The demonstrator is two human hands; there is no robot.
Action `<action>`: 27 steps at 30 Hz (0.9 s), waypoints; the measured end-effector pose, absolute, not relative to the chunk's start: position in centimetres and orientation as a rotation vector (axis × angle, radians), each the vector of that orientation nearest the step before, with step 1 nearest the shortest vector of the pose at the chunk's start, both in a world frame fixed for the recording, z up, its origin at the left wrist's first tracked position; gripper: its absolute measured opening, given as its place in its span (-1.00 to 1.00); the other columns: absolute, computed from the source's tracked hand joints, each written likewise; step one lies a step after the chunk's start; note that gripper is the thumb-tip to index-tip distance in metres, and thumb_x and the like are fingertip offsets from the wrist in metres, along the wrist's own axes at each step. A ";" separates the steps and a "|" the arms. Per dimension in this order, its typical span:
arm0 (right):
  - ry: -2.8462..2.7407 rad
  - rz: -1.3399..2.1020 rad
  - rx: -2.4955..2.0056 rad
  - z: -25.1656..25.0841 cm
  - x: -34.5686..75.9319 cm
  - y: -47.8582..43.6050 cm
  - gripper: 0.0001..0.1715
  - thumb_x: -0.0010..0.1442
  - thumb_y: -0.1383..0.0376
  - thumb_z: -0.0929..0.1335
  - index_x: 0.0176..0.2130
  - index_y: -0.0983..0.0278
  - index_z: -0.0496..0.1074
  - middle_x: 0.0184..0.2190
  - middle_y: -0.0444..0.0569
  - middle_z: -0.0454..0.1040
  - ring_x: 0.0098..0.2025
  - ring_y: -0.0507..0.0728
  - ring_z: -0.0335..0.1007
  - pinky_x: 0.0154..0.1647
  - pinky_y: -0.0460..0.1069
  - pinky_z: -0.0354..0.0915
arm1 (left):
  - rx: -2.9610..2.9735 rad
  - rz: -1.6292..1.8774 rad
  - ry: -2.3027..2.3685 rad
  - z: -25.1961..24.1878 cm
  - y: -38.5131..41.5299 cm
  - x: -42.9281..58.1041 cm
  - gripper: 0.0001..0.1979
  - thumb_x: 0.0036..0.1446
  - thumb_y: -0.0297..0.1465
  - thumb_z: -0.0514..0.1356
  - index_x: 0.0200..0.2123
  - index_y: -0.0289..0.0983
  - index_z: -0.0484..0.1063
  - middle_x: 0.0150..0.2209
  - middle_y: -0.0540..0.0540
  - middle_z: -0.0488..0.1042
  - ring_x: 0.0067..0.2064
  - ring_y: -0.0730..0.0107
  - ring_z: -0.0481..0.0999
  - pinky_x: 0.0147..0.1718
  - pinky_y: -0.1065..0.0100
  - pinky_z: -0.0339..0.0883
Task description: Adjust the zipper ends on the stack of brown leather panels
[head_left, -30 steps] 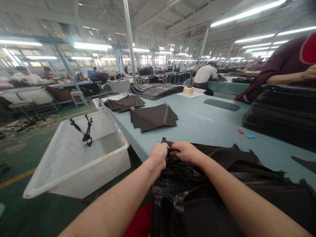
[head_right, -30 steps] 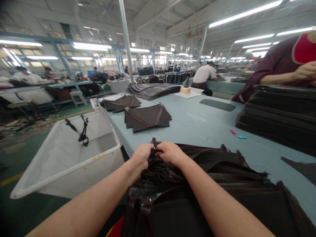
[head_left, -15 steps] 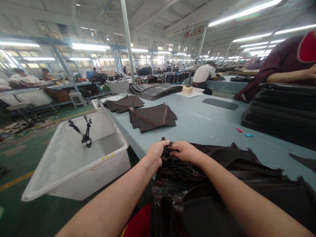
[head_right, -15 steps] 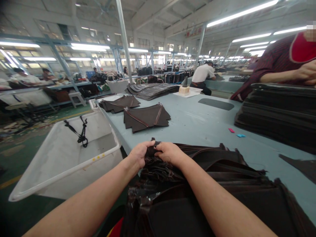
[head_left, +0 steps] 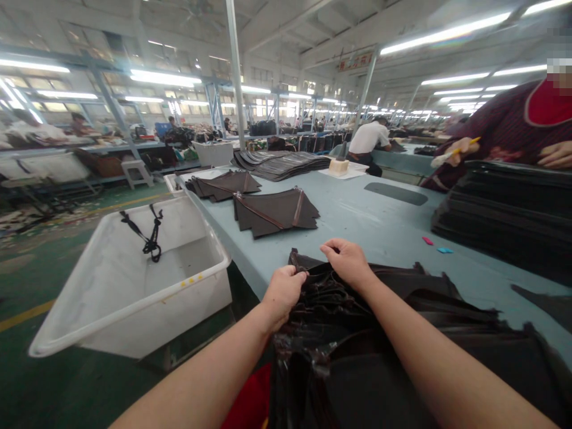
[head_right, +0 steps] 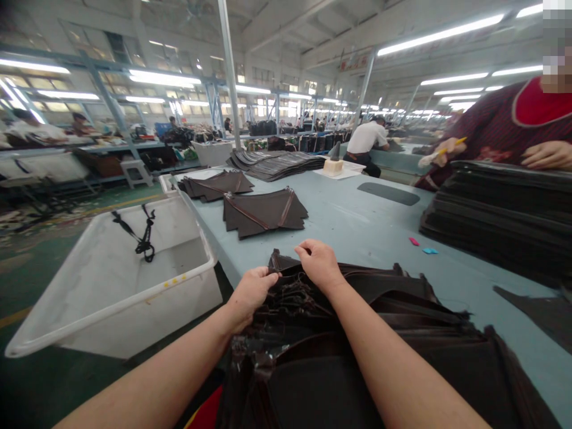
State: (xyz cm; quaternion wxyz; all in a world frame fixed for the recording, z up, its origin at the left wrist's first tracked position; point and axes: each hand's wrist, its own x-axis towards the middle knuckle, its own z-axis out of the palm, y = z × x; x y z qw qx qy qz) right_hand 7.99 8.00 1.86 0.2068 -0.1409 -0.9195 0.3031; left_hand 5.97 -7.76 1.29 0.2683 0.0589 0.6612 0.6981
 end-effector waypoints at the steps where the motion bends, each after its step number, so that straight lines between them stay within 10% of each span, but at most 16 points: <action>1: -2.594 0.781 -0.372 1.6 7.8 8.1 -0.76 0.07 0.23 0.24 -0.45 0.29 0.43 -0.42 -0.01 0.44 -0.30 0.11 0.32 -0.20 -0.04 0.19 | 0.197 1.870 1.804 1.2 -7.8 6.1 -0.94 -0.12 -0.48 0.19 -0.53 -0.38 0.42 -0.60 -0.02 0.41 -0.58 0.52 0.30 -0.56 0.49 0.13; 20: -3.332 0.427 -0.116 -1.8 1.4 9.6 -0.69 -0.03 0.29 0.33 -0.22 0.30 0.47 -0.34 0.03 0.49 -0.27 0.17 0.38 -0.30 -0.04 0.20 | 0.507 1.577 2.036 1.3 -9.2 5.7 -0.73 -0.02 -0.31 0.09 -0.62 -0.34 0.43 -0.72 0.04 0.23 -0.62 0.53 0.16 -0.61 0.48 0.00; 27: -3.357 0.433 -0.162 -2.8 1.7 10.1 -0.55 -0.04 0.22 0.35 -0.11 0.32 0.40 -0.25 0.04 0.47 -0.25 0.15 0.37 -0.28 -0.07 0.21 | 0.102 2.007 1.896 0.1 -8.5 3.8 -0.70 0.02 -0.24 0.05 -0.59 -0.33 0.34 -0.64 0.00 0.31 -0.55 0.49 0.29 -0.53 0.47 0.15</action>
